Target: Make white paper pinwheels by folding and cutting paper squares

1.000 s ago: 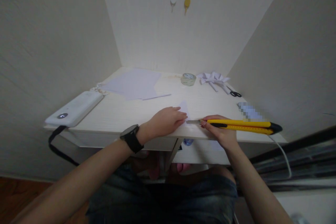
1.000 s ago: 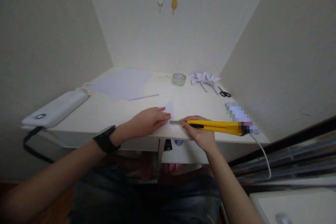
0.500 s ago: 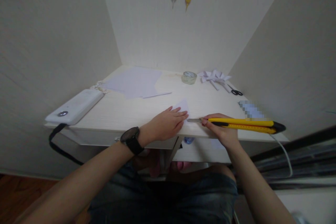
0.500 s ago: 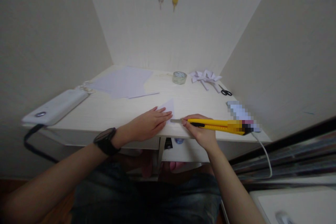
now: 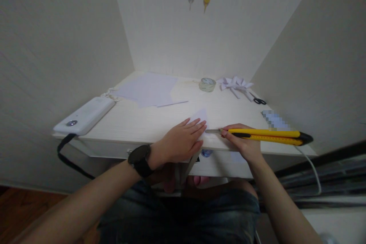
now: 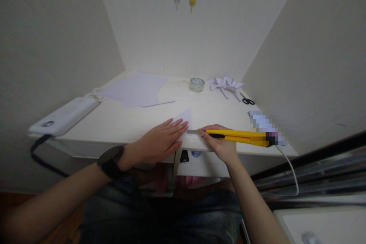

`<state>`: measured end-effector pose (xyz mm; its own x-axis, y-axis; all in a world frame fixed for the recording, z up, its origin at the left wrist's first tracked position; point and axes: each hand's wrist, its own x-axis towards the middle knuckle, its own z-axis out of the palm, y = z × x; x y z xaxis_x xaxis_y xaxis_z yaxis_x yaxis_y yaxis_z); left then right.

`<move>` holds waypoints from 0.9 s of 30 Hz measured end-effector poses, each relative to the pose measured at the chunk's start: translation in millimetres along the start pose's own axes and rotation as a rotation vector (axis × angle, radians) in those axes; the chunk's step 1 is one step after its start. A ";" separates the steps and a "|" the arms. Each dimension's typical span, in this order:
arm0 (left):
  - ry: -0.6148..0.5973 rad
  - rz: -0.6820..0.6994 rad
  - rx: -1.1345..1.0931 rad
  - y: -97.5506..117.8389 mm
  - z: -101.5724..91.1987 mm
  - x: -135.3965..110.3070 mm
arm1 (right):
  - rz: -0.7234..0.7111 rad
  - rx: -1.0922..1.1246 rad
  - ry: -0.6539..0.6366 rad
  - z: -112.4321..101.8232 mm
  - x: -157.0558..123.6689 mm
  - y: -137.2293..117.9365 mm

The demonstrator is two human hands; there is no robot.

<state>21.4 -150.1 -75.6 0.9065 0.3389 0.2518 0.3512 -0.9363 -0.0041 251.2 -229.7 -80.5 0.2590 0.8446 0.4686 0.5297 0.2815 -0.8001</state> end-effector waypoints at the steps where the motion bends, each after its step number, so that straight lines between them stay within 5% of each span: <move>1: -0.009 -0.008 -0.006 1.8 0.0 -1.5 | -0.002 -0.002 -0.001 -0.2 -0.1 0.1; 27: 0.002 -0.019 0.007 2.4 6.8 -2.8 | -0.015 -0.006 0.005 -0.2 -1.2 0.4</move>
<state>21.3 -152.7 -82.9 0.8993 0.3560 0.2538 0.3697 -0.9291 -0.0065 251.3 -230.7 -81.3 0.2550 0.8378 0.4828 0.5382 0.2918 -0.7907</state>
